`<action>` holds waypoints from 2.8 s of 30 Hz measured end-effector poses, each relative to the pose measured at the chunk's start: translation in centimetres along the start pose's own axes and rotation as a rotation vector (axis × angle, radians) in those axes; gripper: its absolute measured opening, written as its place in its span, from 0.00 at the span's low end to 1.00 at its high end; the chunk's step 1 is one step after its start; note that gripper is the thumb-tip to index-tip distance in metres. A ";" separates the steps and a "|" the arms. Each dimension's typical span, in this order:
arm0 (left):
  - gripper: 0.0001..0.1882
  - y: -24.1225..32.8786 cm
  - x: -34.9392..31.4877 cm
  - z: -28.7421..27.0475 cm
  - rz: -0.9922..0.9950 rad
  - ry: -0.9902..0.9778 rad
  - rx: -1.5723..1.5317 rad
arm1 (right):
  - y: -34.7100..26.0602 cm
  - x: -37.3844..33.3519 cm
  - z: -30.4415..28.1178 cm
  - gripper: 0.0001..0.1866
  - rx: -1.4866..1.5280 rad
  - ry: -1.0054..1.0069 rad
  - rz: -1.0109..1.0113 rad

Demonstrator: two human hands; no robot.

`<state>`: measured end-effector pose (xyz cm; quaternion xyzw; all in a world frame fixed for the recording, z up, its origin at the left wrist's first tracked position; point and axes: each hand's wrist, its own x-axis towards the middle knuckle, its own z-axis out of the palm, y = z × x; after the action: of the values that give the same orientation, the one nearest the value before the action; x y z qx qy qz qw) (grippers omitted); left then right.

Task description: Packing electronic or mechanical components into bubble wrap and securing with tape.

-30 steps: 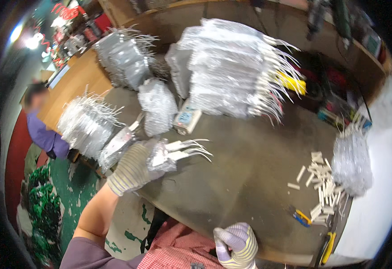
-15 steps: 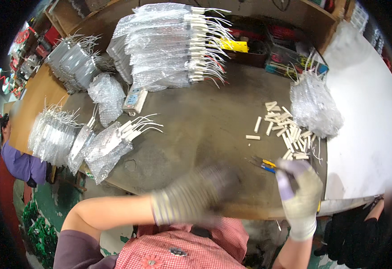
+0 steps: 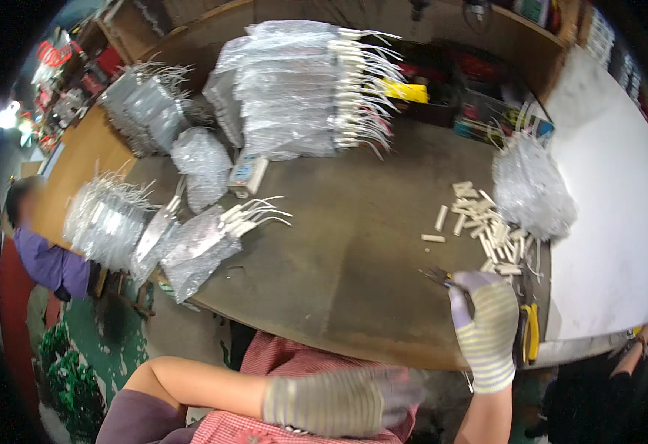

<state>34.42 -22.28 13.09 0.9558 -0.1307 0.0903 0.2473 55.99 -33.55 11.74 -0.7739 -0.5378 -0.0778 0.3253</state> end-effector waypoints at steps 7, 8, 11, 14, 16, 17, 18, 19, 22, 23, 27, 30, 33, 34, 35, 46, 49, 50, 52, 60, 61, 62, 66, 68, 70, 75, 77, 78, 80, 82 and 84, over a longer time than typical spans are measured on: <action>0.38 -10.3 -10.7 -13.0 -0.979 0.208 0.627 | -2.7 -4.2 1.7 0.10 0.206 0.003 -0.016; 0.38 -10.7 -13.0 -13.4 -0.995 0.205 0.646 | -2.8 -4.6 2.5 0.10 0.264 0.011 -0.010; 0.47 -11.7 -15.6 -12.9 -1.075 0.041 0.325 | -3.6 -4.7 3.2 0.10 0.202 0.047 -0.087; 0.50 -12.1 -16.0 -11.7 -1.041 0.097 0.475 | -3.2 -4.5 3.6 0.10 0.239 0.038 -0.122; 0.48 -12.0 -15.5 -11.5 -1.043 0.124 0.453 | -2.9 -4.3 3.7 0.11 0.243 0.017 -0.161; 0.45 -11.9 -15.1 -11.4 -1.057 0.150 0.428 | -2.8 -4.4 3.6 0.11 0.237 0.025 -0.159; 0.42 -11.4 -14.7 -11.6 -1.081 0.156 0.348 | -2.9 -4.3 3.6 0.11 0.252 0.011 -0.167; 0.42 -11.3 -13.7 -11.9 -1.066 0.157 0.348 | -3.0 -4.4 3.7 0.11 0.258 -0.003 -0.162; 0.46 -10.0 -9.7 -13.0 -0.778 0.095 0.270 | -3.1 -4.5 4.0 0.11 0.229 0.038 -0.165; 0.46 -10.7 -8.1 -13.3 -0.777 0.101 0.268 | -3.2 -4.6 4.0 0.11 0.217 0.067 -0.171; 0.49 -14.9 -0.8 -14.4 -0.542 0.067 0.413 | -3.1 -5.1 3.5 0.11 0.204 0.097 -0.169; 0.47 -19.6 3.1 -15.3 -0.661 -0.076 0.415 | -2.8 -5.4 3.8 0.11 0.130 0.151 -0.198; 0.45 -23.2 -0.4 -14.6 -0.557 0.010 0.465 | -3.9 -5.2 4.3 0.12 0.133 0.172 -0.251; 0.44 -24.0 -0.8 -13.7 -0.565 0.011 0.446 | -3.4 -5.5 4.6 0.13 0.103 0.205 -0.285; 0.44 -24.3 -0.5 -12.9 -0.583 0.015 0.436 | -3.0 -5.7 4.4 0.13 0.108 0.195 -0.306; 0.35 -13.6 -11.9 -17.0 -0.565 0.539 0.651 | -3.6 -5.4 3.4 0.06 0.046 0.109 -0.299; 0.32 -12.1 -25.3 -18.0 -1.061 0.729 1.263 | -3.8 -5.0 3.3 0.06 0.082 0.092 -0.304; 0.34 -11.3 -28.1 -19.2 -1.192 0.679 1.426 | -4.3 -4.8 3.3 0.06 0.100 0.086 -0.284; 0.37 -8.8 -32.5 -20.9 -1.540 0.683 1.354 | -4.0 -4.8 3.2 0.06 0.116 0.069 -0.298; 0.42 -9.7 -33.4 -24.9 -1.919 0.526 0.751 | -4.2 -4.4 3.1 0.05 0.186 0.105 -0.251; 0.45 -10.0 -33.4 -25.2 -1.947 0.481 0.743 | -4.3 -4.3 3.1 0.05 0.188 0.125 -0.255; 0.47 -10.1 -33.3 -25.3 -1.974 0.435 0.734 | -4.4 -4.3 3.1 0.05 0.191 0.144 -0.258; 0.53 -11.6 -33.5 -25.2 -1.904 0.429 0.764 | -4.2 -4.7 3.1 0.05 0.177 0.107 -0.239; 0.60 -12.6 -34.4 -25.9 -1.811 0.226 0.763 | -4.1 -4.7 3.0 0.06 0.236 0.105 -0.243; 0.62 -13.1 -34.6 -26.5 -1.852 0.191 0.698 | -4.2 -4.4 3.0 0.06 0.216 0.110 -0.248; 0.68 -13.8 -34.4 -26.0 -1.969 0.117 0.590 | -4.0 -4.3 3.1 0.07 0.228 0.112 -0.283; 0.67 -13.8 -33.7 -25.6 -1.902 0.216 0.631 | -4.0 -4.4 2.9 0.07 0.228 0.107 -0.294; 0.67 -13.7 -33.6 -25.4 -1.900 0.216 0.634 | -3.9 -4.5 2.8 0.07 0.229 0.110 -0.292; 0.67 -13.5 -33.3 -25.2 -1.834 0.228 0.635 | -3.7 -4.5 2.6 0.07 0.303 0.067 -0.303; 0.67 -13.0 -32.5 -25.5 -1.836 0.182 0.621 | -3.7 -4.5 2.6 0.07 0.281 0.062 -0.306; 0.67 -12.9 -32.4 -25.4 -1.842 0.139 0.608 | -3.7 -4.5 2.5 0.07 0.264 0.056 -0.313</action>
<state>4.68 7.85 21.46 0.6992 0.7124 -0.0523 -0.0293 50.34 -34.82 9.19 -0.6290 -0.6480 -0.0779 0.4225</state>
